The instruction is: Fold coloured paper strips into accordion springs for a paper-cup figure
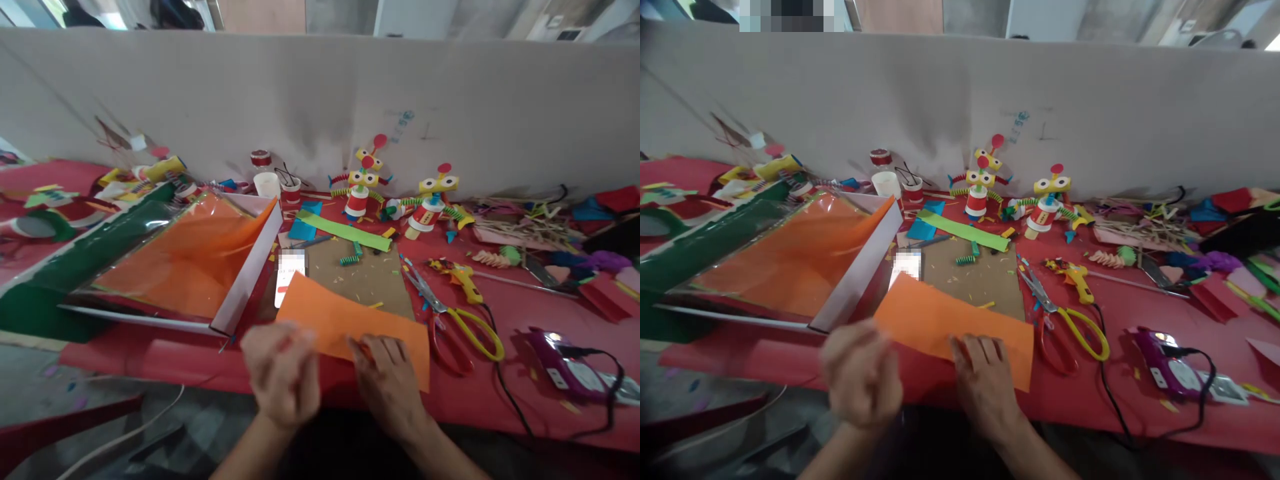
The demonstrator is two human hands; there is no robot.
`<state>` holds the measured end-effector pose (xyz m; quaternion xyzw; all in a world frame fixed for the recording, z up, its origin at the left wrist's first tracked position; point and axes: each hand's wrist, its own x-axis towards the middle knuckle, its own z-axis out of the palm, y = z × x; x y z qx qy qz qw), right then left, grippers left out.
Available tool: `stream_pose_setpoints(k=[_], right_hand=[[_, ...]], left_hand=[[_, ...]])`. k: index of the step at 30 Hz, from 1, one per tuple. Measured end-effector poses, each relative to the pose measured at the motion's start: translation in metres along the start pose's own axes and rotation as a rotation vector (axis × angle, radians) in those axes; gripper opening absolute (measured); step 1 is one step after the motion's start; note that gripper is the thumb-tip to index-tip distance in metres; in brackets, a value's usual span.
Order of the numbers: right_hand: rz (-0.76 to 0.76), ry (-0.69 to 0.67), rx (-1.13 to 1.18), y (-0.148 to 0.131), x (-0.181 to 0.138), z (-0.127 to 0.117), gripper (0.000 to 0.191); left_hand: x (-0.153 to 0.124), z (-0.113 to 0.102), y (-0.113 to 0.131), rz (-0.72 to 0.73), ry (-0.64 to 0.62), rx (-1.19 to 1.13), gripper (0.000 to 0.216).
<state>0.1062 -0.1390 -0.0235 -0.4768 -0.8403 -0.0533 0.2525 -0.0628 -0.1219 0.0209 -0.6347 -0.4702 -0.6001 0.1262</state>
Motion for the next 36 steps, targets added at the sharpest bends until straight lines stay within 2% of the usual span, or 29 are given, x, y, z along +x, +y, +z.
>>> stream_pose_setpoints(k=[1, 2, 4, 5, 8, 12, 16, 20, 23, 25, 28, 30, 32, 34, 36], right_hand=[[0.023, -0.019, 0.042, -0.004, -0.013, 0.008, 0.038], [0.023, -0.023, 0.088, -0.006, -0.023, 0.014, 0.034], [0.032, -0.050, 0.130, -0.009, -0.036, 0.019, 0.029], [0.030, -0.064, 0.140, -0.009, -0.039, 0.018, 0.028], [0.016, -0.134, 0.159, -0.008, -0.038, 0.010, 0.032], [-0.010, -0.219, 0.187, 0.002, -0.040, -0.007, 0.032], [-0.011, -0.233, 0.217, 0.021, -0.061, -0.021, 0.032], [0.117, -0.197, 0.244, 0.043, -0.078, -0.026, 0.027], [0.235, -0.152, 0.365, 0.053, -0.077, -0.026, 0.017], [0.282, -0.176, 0.464, 0.057, -0.068, -0.027, 0.015], [0.242, -0.278, 0.531, 0.061, -0.055, -0.031, 0.015], [0.150, -0.326, 0.526, 0.064, -0.052, -0.032, 0.019], [0.089, -0.317, 0.525, 0.067, -0.054, -0.033, 0.020], [0.092, -0.295, 0.551, 0.069, -0.057, -0.033, 0.018], [0.174, -0.286, 0.585, 0.069, -0.060, -0.033, 0.017]], left_hand=[[-0.017, -0.009, 0.007, 0.127, -0.250, 0.022, 0.044], [-0.032, -0.017, 0.011, 0.197, -0.438, 0.043, 0.046], [-0.055, -0.026, 0.015, 0.146, -0.711, 0.080, 0.048], [-0.063, -0.028, 0.014, 0.091, -0.783, 0.102, 0.047], [-0.072, -0.035, 0.009, 0.016, -0.903, 0.144, 0.040], [-0.068, -0.049, 0.000, 0.090, -1.003, 0.138, 0.038], [-0.067, -0.071, -0.016, 0.172, -1.117, 0.019, 0.048], [-0.068, -0.088, -0.044, 0.155, -1.083, -0.003, 0.049], [-0.066, -0.094, -0.060, 0.043, -0.978, -0.004, 0.041], [-0.064, -0.095, -0.066, -0.064, -0.919, -0.019, 0.035], [-0.061, -0.093, -0.071, -0.174, -0.857, -0.029, 0.032], [-0.060, -0.094, -0.076, -0.176, -0.849, -0.042, 0.033], [-0.058, -0.095, -0.082, -0.154, -0.874, -0.071, 0.035], [-0.055, -0.098, -0.086, -0.150, -0.899, -0.112, 0.035], [-0.052, -0.099, -0.088, -0.180, -0.899, -0.151, 0.034]])
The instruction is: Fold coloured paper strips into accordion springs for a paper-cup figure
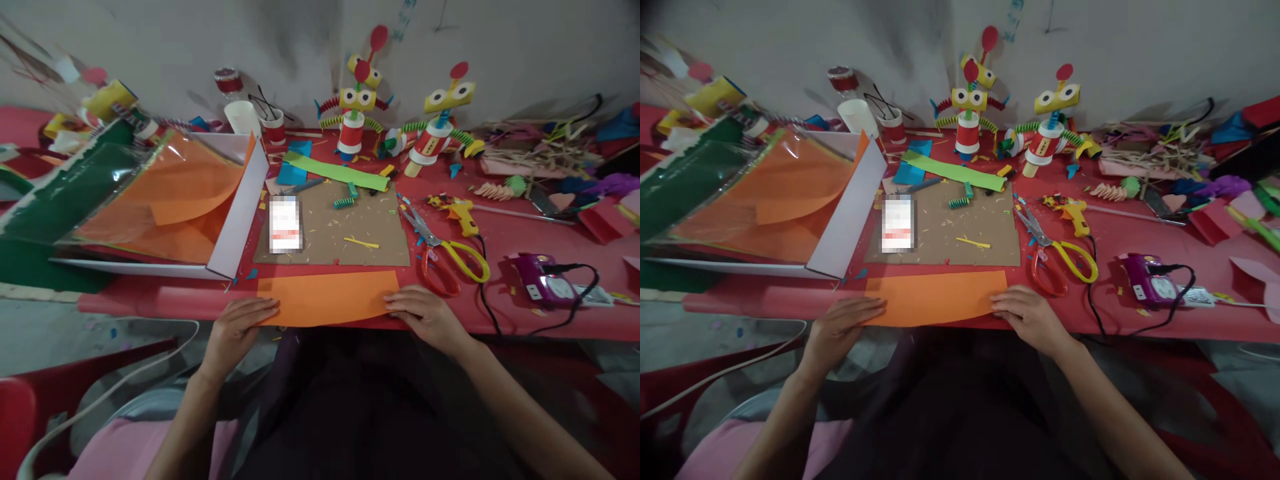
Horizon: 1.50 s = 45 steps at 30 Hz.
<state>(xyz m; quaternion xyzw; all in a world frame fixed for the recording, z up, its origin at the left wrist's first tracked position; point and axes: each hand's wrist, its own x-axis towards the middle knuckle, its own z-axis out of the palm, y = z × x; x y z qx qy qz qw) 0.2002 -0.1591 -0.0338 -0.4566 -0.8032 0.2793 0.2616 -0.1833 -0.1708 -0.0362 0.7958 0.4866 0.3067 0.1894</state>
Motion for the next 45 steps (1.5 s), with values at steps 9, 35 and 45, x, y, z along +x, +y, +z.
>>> stream_pose_setpoints(k=[9, 35, 45], right_hand=[[0.332, 0.218, -0.215, -0.004, 0.021, 0.014, 0.027], [0.465, 0.149, -0.849, -0.024, 0.041, 0.032, 0.026], [0.244, 0.310, -0.895, -0.020, 0.033, 0.032, 0.031]], left_hand=[[0.017, 0.013, 0.009, -0.396, 0.171, 0.021, 0.018], [0.031, 0.031, 0.015, -0.477, 0.230, 0.427, 0.030], [0.031, 0.036, 0.019, -0.292, 0.324, 0.531, 0.027]])
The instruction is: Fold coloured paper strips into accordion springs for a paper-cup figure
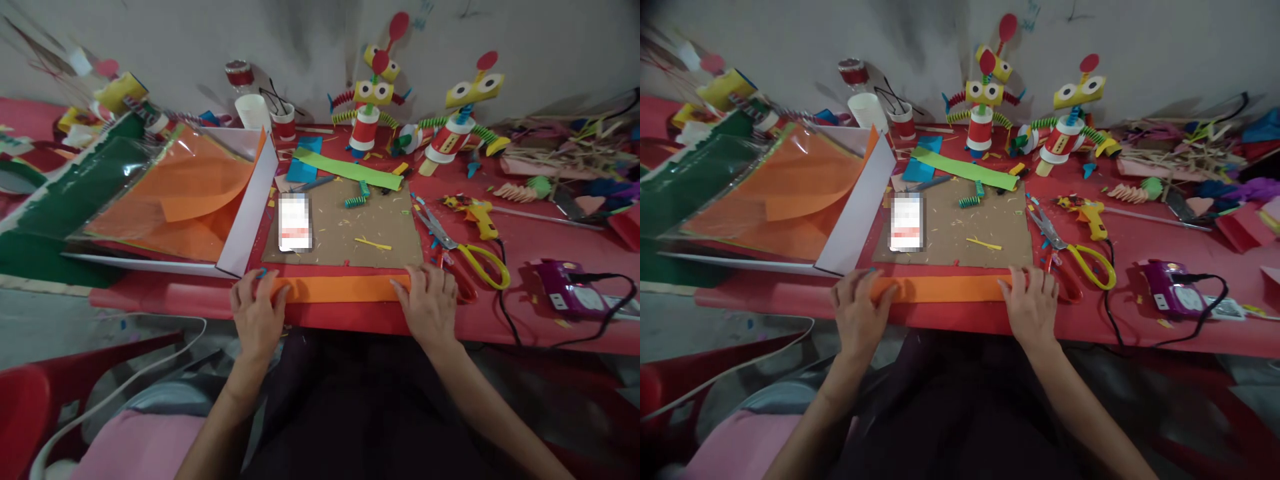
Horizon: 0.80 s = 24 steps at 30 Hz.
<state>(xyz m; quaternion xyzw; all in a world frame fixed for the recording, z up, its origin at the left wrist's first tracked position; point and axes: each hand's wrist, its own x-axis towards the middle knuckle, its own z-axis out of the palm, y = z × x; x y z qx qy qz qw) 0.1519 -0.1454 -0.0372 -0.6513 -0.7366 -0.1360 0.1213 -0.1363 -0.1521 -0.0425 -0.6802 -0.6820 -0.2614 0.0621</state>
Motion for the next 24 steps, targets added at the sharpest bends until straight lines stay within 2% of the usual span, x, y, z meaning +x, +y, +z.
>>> stream_pose_setpoints(k=[3, 5, 8, 10, 12, 15, 19, 24], right_hand=[[-0.315, -0.063, 0.073, 0.007, 0.002, 0.002, 0.023], [-0.403, -0.134, 0.096, 0.009, 0.003, 0.000, 0.025], [-0.320, -0.215, 0.081, 0.004, -0.002, -0.011, 0.031], [-0.264, -0.274, 0.096, -0.008, -0.009, -0.020, 0.043], [-0.262, -0.316, 0.130, -0.025, -0.015, -0.028, 0.058], [-0.224, -0.331, 0.120, -0.049, -0.022, -0.031, 0.071], [-0.198, -0.360, 0.097, -0.056, -0.028, -0.028, 0.074], [-0.190, -0.355, 0.030, -0.019, -0.040, -0.023, 0.070]], left_hand=[[0.003, -0.005, 0.001, 0.323, -0.242, 0.038, 0.029], [0.003, -0.013, 0.006, 0.372, -0.369, 0.082, 0.034], [-0.004, -0.024, 0.024, 0.309, -0.452, 0.153, 0.040], [-0.012, -0.028, 0.039, 0.325, -0.486, 0.138, 0.048], [-0.020, -0.028, 0.051, 0.320, -0.496, 0.118, 0.058], [-0.028, -0.023, 0.059, 0.276, -0.507, 0.113, 0.064], [-0.028, -0.023, 0.050, 0.277, -0.514, 0.128, 0.064], [-0.029, -0.035, 0.015, 0.291, -0.511, 0.096, 0.059]])
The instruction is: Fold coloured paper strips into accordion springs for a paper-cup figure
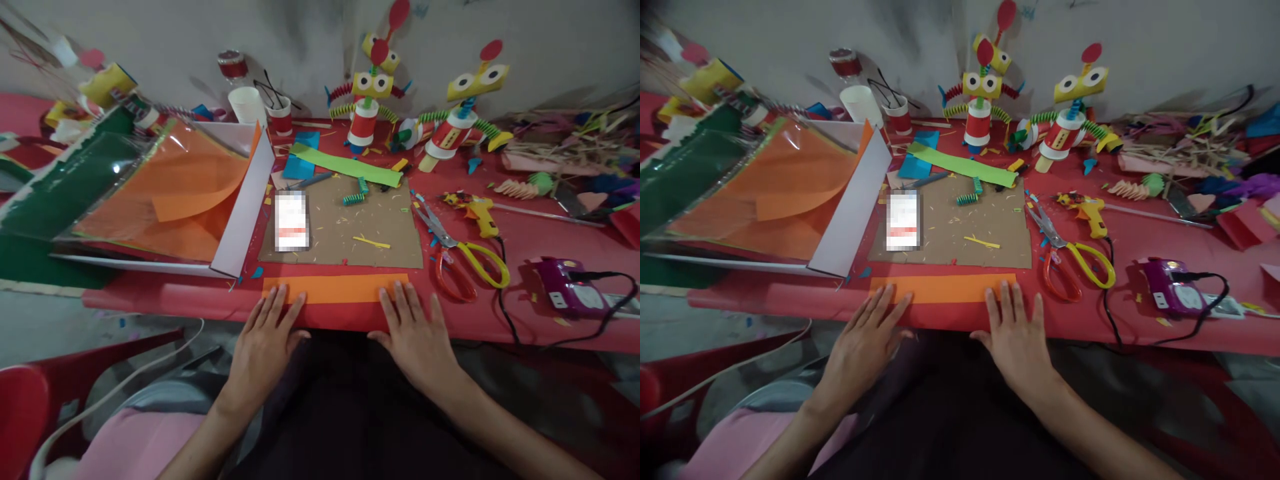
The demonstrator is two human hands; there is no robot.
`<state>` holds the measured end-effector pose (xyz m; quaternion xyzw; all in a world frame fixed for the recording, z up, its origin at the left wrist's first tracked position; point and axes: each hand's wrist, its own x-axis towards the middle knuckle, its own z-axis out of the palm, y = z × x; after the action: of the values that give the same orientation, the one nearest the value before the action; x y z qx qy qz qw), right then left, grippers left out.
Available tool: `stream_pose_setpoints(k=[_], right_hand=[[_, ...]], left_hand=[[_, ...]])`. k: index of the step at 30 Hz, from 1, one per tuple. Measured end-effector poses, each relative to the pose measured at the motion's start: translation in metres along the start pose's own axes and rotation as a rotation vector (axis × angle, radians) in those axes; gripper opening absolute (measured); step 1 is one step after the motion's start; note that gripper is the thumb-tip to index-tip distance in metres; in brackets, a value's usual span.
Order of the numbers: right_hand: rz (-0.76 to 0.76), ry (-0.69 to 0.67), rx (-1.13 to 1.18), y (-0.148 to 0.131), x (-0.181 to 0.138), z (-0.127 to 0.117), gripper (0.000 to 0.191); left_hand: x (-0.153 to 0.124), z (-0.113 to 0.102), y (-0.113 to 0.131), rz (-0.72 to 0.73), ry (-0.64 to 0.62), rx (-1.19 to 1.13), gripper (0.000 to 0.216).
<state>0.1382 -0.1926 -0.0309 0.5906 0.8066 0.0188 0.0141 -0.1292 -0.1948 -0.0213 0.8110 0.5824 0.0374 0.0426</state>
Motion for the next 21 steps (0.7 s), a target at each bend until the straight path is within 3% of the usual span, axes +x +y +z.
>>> stream_pose_setpoints(k=[5, 9, 11, 13, 18, 21], right_hand=[[0.025, 0.057, -0.039, 0.028, -0.005, 0.000, 0.058], [0.026, 0.062, -0.025, 0.024, 0.006, -0.009, 0.047], [0.026, 0.067, -0.025, 0.020, 0.011, -0.011, 0.046], [0.020, 0.074, -0.016, 0.019, 0.012, -0.011, 0.045], [0.042, 0.111, 0.112, 0.032, 0.008, -0.009, 0.043], [0.156, 0.284, 0.398, 0.040, 0.012, -0.015, 0.046]], left_hand=[[-0.007, -0.008, -0.017, -0.119, 0.135, 0.041, 0.036], [0.027, -0.017, -0.009, -0.185, 0.211, 0.043, 0.024], [0.050, -0.018, -0.005, -0.067, 0.116, -0.041, 0.032], [0.069, -0.017, -0.004, -0.068, 0.023, -0.062, 0.039], [0.084, -0.020, -0.014, -0.025, -0.162, -0.135, 0.009], [0.084, -0.028, -0.015, -0.105, -0.155, -0.417, 0.008]])
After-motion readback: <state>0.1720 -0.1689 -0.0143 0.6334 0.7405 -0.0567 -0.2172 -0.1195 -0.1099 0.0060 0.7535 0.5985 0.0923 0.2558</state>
